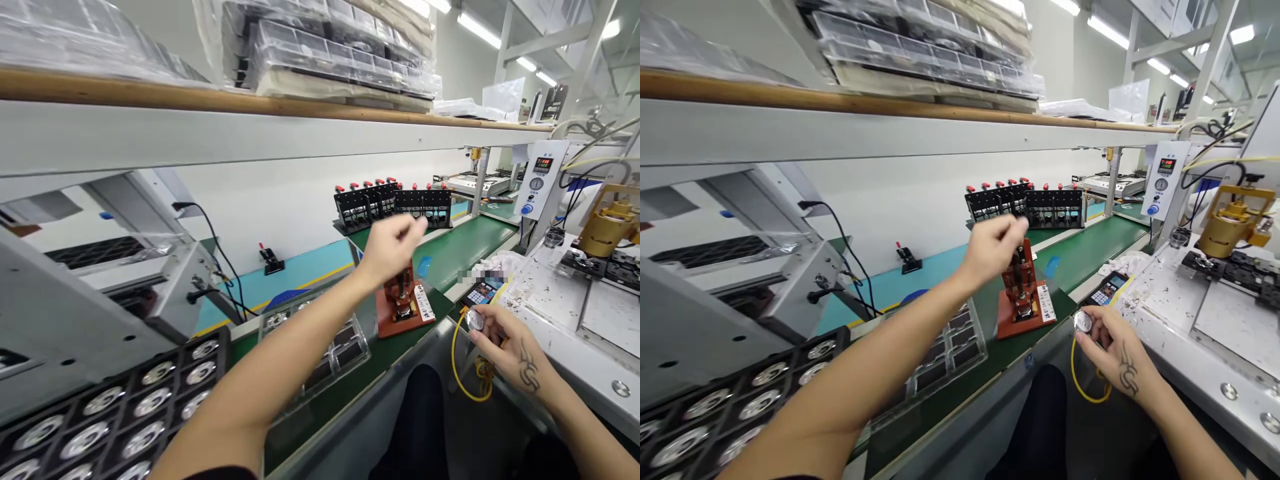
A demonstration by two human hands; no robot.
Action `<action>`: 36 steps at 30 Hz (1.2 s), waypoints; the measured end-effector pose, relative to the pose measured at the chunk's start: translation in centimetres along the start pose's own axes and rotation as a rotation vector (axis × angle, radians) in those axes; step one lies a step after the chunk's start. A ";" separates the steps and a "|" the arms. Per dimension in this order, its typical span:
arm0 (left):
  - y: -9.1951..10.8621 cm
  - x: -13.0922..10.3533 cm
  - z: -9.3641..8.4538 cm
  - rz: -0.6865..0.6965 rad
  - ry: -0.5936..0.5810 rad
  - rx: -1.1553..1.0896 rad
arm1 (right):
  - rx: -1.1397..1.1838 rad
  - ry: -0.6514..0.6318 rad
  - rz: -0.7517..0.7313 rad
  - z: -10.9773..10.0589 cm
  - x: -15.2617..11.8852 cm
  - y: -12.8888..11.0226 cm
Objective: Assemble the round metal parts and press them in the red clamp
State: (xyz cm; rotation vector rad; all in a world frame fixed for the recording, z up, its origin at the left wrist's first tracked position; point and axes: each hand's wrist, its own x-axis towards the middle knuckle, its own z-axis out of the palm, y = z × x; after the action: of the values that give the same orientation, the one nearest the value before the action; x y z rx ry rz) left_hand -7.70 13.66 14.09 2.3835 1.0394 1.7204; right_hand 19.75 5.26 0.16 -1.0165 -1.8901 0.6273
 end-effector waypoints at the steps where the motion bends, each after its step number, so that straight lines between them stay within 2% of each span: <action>1: -0.4 1.5 -0.3 -0.087 0.058 -0.063 | 0.019 -0.014 0.011 0.6 0.8 0.1; 4: -3.1 4.6 -2.1 -0.314 0.089 -0.245 | 0.053 -0.057 0.016 2.4 2.8 1.0; 6: -5.4 4.0 -3.8 -0.415 0.060 -0.208 | 0.049 -0.083 0.007 3.3 3.4 2.1; 7: -6.4 2.7 -4.7 -0.455 0.045 -0.127 | 0.037 -0.098 0.003 3.7 3.5 2.8; 9: -7.8 -1.2 -6.2 -0.551 -0.005 0.090 | 0.000 -0.123 -0.012 4.1 3.3 4.1; 10: -8.2 -3.6 -6.7 -0.625 -0.072 0.164 | -0.020 -0.131 -0.026 4.4 3.3 4.7; 11: -8.4 -6.0 -6.8 -0.703 -0.188 0.194 | -0.038 -0.135 -0.047 4.6 3.3 5.2; 14: -8.4 -12.2 -5.1 -0.806 -0.483 0.119 | -0.073 -0.156 -0.119 6.1 4.4 6.1; 16: -8.4 -14.6 -2.8 -0.833 -0.588 0.072 | -0.084 -0.175 -0.140 7.5 5.8 6.5; 19: -9.0 -16.0 0.8 -0.825 -0.608 0.084 | -0.094 -0.191 -0.129 9.5 7.8 6.9; 21: -9.5 -16.0 2.4 -0.800 -0.588 0.105 | -0.095 -0.200 -0.117 10.4 8.6 7.3; 23: -9.8 -15.9 3.2 -0.778 -0.569 0.113 | -0.088 -0.211 -0.102 10.8 8.9 7.9; 25: -9.9 -16.0 3.2 -0.766 -0.550 0.116 | -0.076 -0.224 -0.081 11.2 8.9 8.5; 27: -9.6 -16.3 2.4 -0.758 -0.536 0.117 | -0.061 -0.246 -0.063 11.7 9.1 9.0; 29: -9.1 -16.7 0.8 -0.753 -0.537 0.110 | -0.044 -0.282 -0.057 12.4 9.6 9.4; 32: -7.7 -17.2 -2.8 -0.752 -0.543 0.106 | -0.025 -0.362 -0.077 13.7 11.1 9.3; 36: -5.6 -17.5 -7.8 -0.725 -0.449 0.086 | -0.003 -0.477 -0.142 14.9 13.3 8.5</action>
State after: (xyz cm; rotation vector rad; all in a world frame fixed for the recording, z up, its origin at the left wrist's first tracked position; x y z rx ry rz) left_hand -20.12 6.12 0.33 1.9072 1.6166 0.8655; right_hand 6.38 20.65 -7.30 -0.7681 -2.3524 0.8362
